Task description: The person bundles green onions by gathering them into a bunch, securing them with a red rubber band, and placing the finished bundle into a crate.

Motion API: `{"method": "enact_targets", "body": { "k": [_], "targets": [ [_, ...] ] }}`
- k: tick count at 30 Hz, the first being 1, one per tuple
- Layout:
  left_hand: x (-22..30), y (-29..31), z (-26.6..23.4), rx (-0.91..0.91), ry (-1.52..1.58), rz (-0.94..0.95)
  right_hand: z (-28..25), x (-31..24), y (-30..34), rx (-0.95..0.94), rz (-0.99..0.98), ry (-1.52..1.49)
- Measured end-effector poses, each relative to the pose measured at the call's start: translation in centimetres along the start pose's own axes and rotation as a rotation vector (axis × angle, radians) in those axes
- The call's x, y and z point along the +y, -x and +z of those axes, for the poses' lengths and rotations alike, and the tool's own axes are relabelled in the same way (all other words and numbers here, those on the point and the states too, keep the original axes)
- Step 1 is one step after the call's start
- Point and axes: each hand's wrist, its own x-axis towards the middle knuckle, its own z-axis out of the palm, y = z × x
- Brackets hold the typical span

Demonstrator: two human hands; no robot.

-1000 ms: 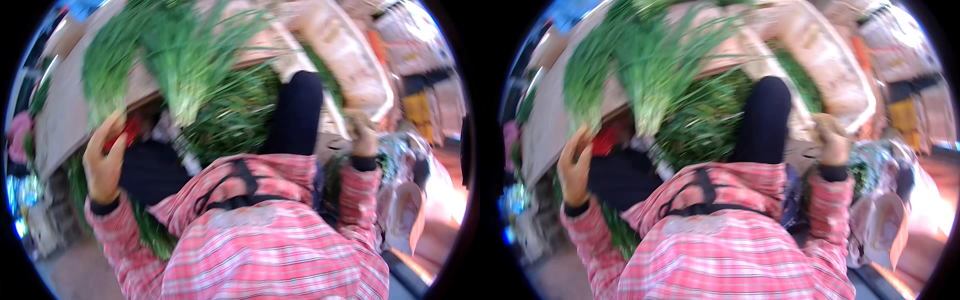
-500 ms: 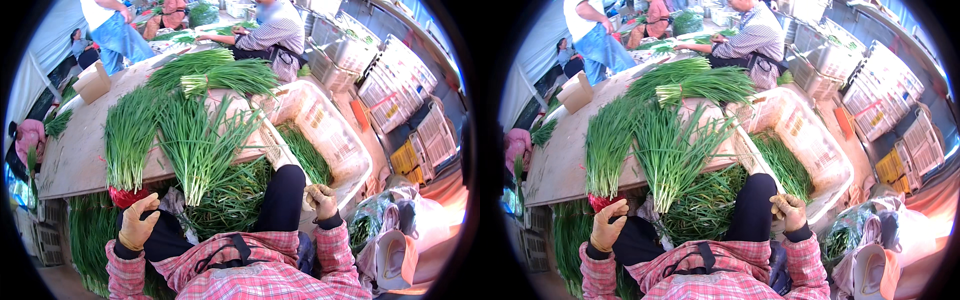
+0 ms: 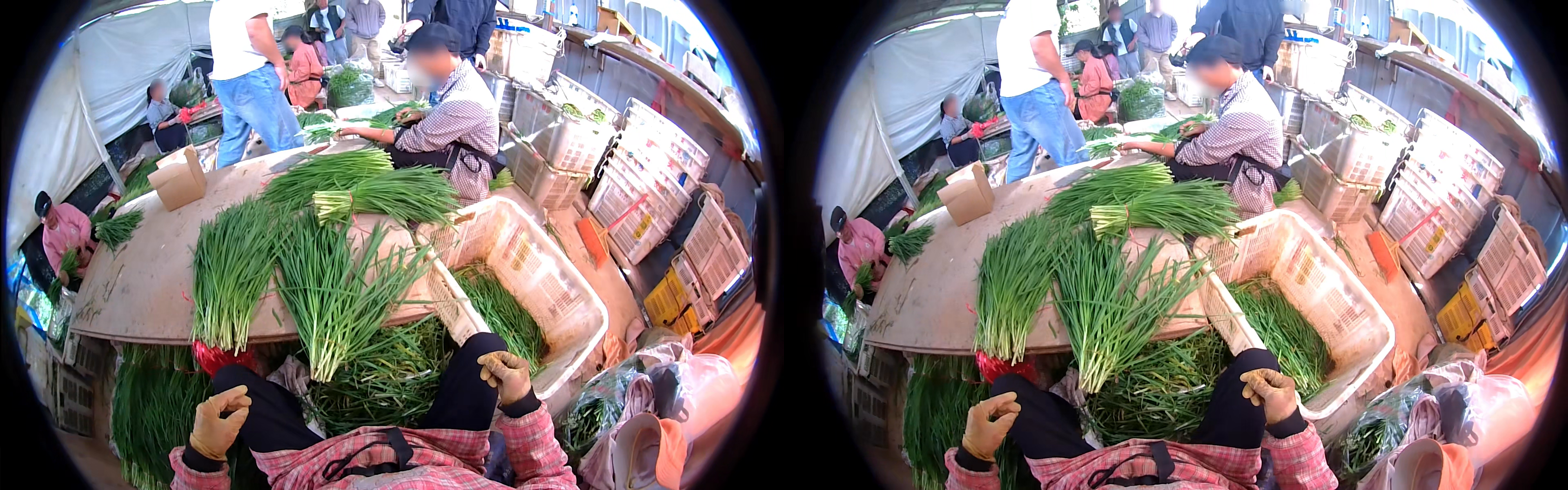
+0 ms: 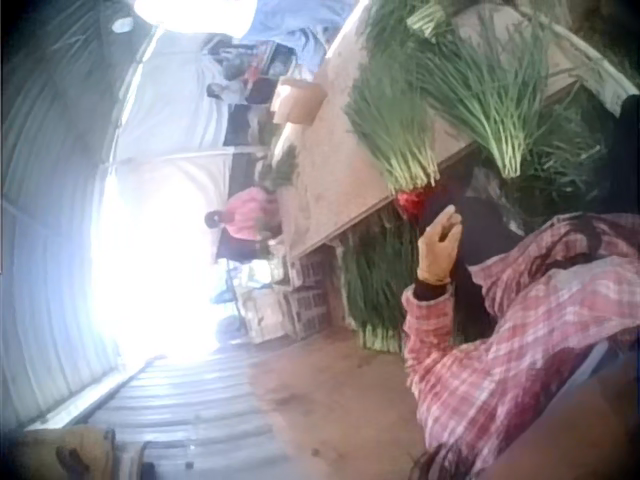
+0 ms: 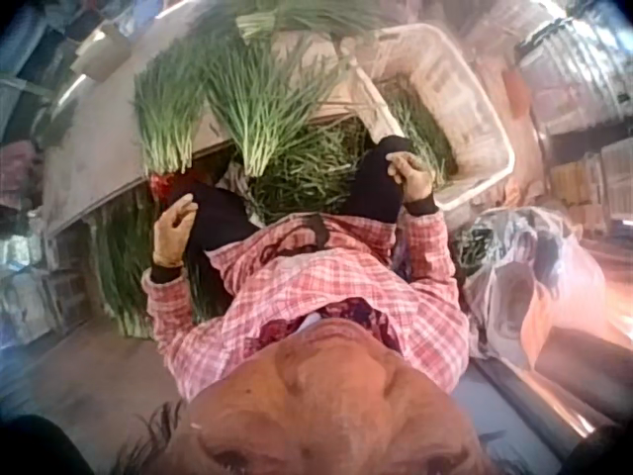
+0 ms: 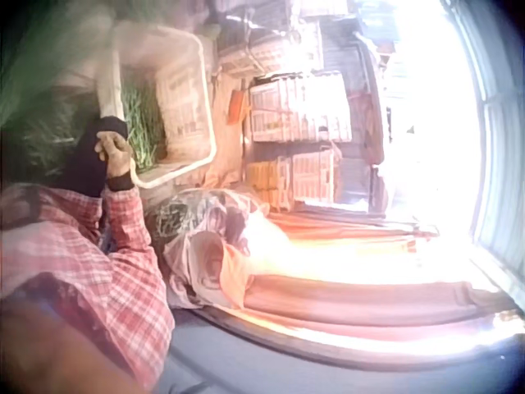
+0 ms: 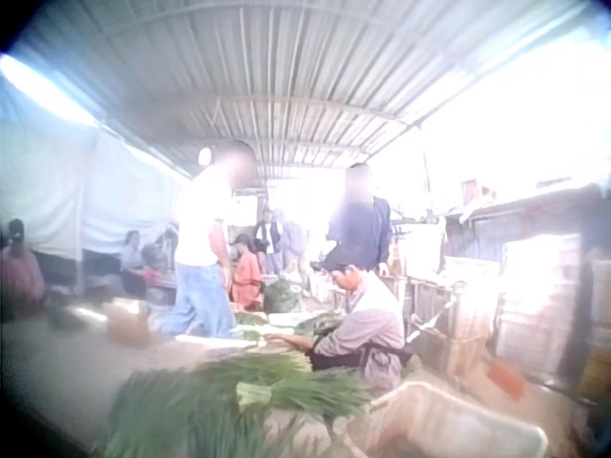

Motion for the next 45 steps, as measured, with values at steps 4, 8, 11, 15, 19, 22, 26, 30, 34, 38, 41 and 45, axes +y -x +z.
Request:
{"method": "enact_targets", "body": {
  "k": [4, 8, 11, 15, 19, 22, 26, 30, 34, 38, 41, 45],
  "targets": [
    [-0.2, 0.6, 0.2, 0.038, 0.058, -0.012, 0.2, 0.1, -0.3, -0.019, 0.002, -0.004],
    [0.7, 0.1, 0.5, 0.029, 0.04, 0.007, 0.6, 0.3, -0.4, -0.011, 0.016, 0.003],
    [0.3, -0.3, 0.7, 0.009, 0.068, 0.022, 0.5, 0.6, -0.4, 0.005, 0.034, 0.013],
    [-1.0, -0.6, 1.0, 0.022, 0.121, 0.002, 1.4, 0.4, -1.0, 0.007, 0.053, 0.007],
    [-1.8, -1.2, 1.0, 0.018, 0.157, -0.041, 2.8, 0.5, -1.4, 0.018, 0.082, 0.046],
    [-2.1, -1.6, 1.1, 0.014, 0.171, -0.055, 3.9, 0.8, -2.1, 0.0, 0.12, 0.028],
    [-2.9, -2.3, 1.1, -0.008, 0.16, -0.055, 4.7, 1.0, -2.7, -0.023, 0.125, 0.047],
    [-3.6, -2.6, 1.5, 0.016, 0.197, -0.096, 5.3, 1.1, -3.2, -0.048, 0.127, 0.024],
    [-2.6, -3.7, 2.0, -0.003, 0.213, -0.114, 5.1, 2.3, -3.9, -0.088, 0.13, -0.013],
    [0.6, -5.0, 2.7, -0.041, 0.143, -0.096, 4.7, 3.0, -4.2, -0.115, 0.165, -0.07],
    [1.1, -5.7, 3.7, -0.073, 0.124, -0.092, 3.7, 3.6, -4.6, -0.137, 0.18, -0.105],
    [1.3, -6.8, 5.3, -0.099, 0.147, -0.115, 2.5, 4.3, -4.7, -0.174, 0.192, -0.161]
  ]
}}
